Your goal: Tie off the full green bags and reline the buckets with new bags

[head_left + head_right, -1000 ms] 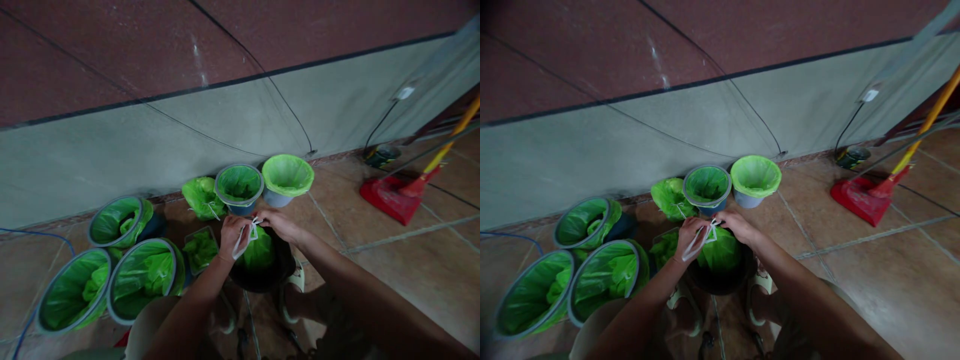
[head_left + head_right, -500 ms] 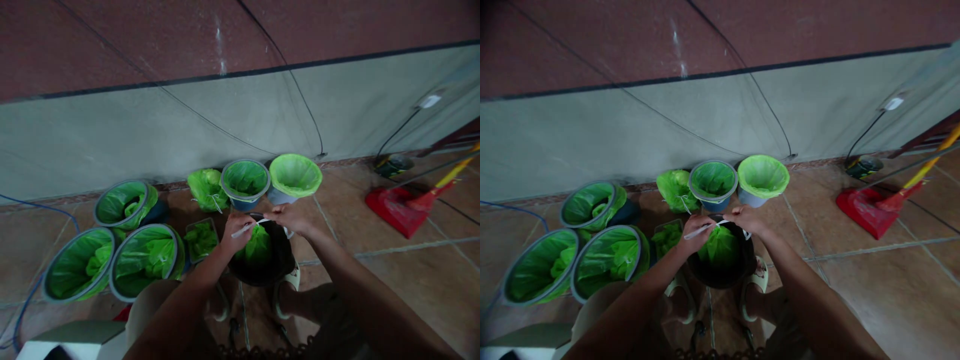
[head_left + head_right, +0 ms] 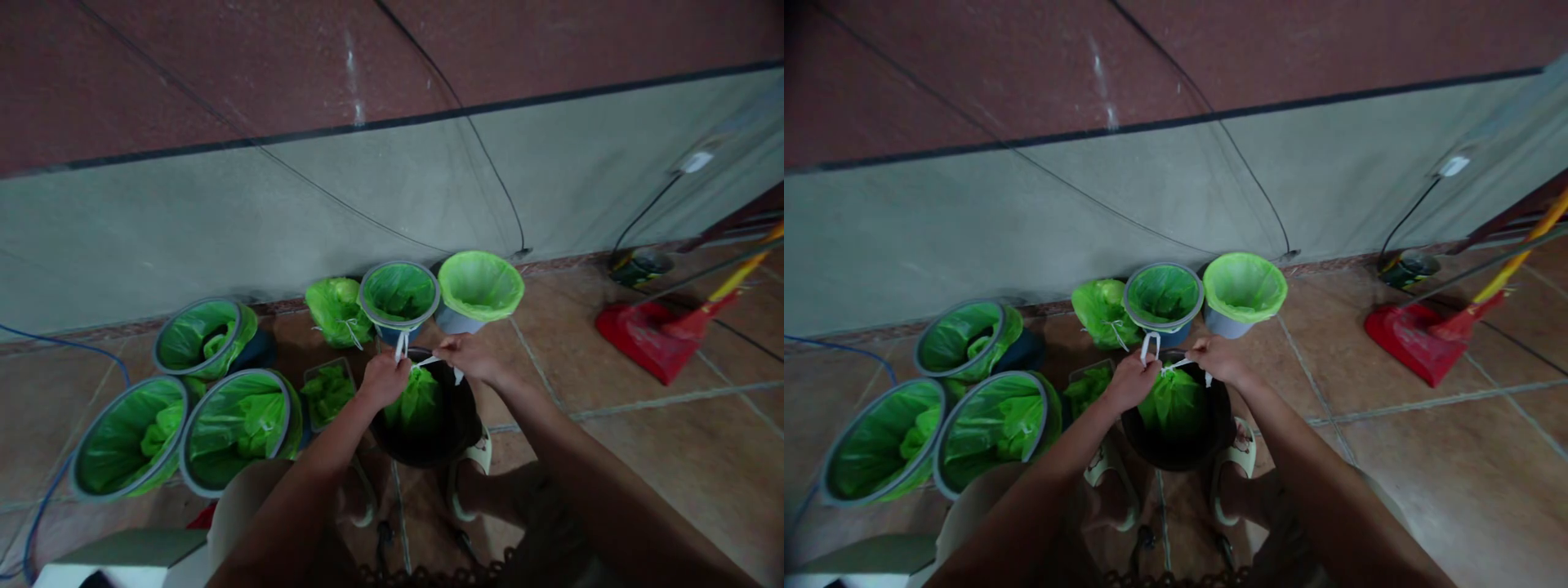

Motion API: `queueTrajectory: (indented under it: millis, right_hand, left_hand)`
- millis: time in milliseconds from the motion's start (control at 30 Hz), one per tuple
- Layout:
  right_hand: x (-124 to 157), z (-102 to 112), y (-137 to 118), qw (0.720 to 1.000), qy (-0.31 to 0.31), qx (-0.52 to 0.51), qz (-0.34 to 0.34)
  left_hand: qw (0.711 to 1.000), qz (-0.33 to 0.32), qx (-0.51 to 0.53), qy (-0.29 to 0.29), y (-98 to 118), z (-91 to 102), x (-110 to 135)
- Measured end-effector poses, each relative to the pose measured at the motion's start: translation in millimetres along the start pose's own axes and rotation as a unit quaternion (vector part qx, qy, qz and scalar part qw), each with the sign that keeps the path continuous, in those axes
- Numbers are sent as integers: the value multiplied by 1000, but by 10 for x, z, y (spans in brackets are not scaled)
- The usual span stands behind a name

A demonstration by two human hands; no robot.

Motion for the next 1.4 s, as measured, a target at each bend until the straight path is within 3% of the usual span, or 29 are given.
queueTrajectory:
  millis: [100, 200, 267, 367, 467, 633, 800, 833, 900, 967, 1033, 1267, 1400]
  right_hand:
    - [34, -32, -62, 1000, -17, -26, -1]
    - [96, -84, -182, 998, -55, -43, 11]
    - [143, -116, -268, 995, -79, -53, 23]
    - [214, -181, -386, 989, -119, -84, 38]
    - [287, -267, -516, 977, -161, -126, 57]
    - [345, -373, -671, 963, -183, -179, 80]
    - [184, -217, -406, 959, -46, -279, 19]
    - [164, -225, -318, 963, -35, -268, -1]
    - [156, -347, -217, 973, -78, -214, -19]
    - [183, -492, -211, 976, -145, -160, 1]
    - [198, -528, -246, 977, -167, -130, 35]
    - [199, -388, -340, 987, -147, -34, 62]
    - [188, -258, -380, 993, -92, -19, 69]
  left_hand:
    - [976, 45, 212, -25, -27, -89, -11]
    - [899, 140, 414, -32, -130, -229, 32]
    - [853, 175, 490, -31, -160, -295, 63]
    - [825, 186, 532, -33, -167, -316, 77]
    - [841, 150, 517, -62, -90, -307, 68]
    - [904, 36, 410, -117, 156, -325, 83]
    - [932, 24, 351, -85, 145, -290, 72]
    - [933, 26, 349, -80, 135, -278, 67]
    - [933, 23, 352, -75, 139, -253, 63]
    - [932, 15, 353, -77, 160, -235, 65]
    - [933, 14, 351, -75, 164, -223, 67]
    - [906, 89, 413, -18, -50, -225, 47]
    - [867, 163, 470, -24, -174, -314, 76]
Point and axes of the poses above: each hand's wrist, its own x-axis away from the middle knuckle, its own z-axis out of the back of the hand, y = z × x, the point moved 10 cm from there along -x, towards the middle knuckle, and after that the axes turned 2 degrees about y, right-handed, at the moved point
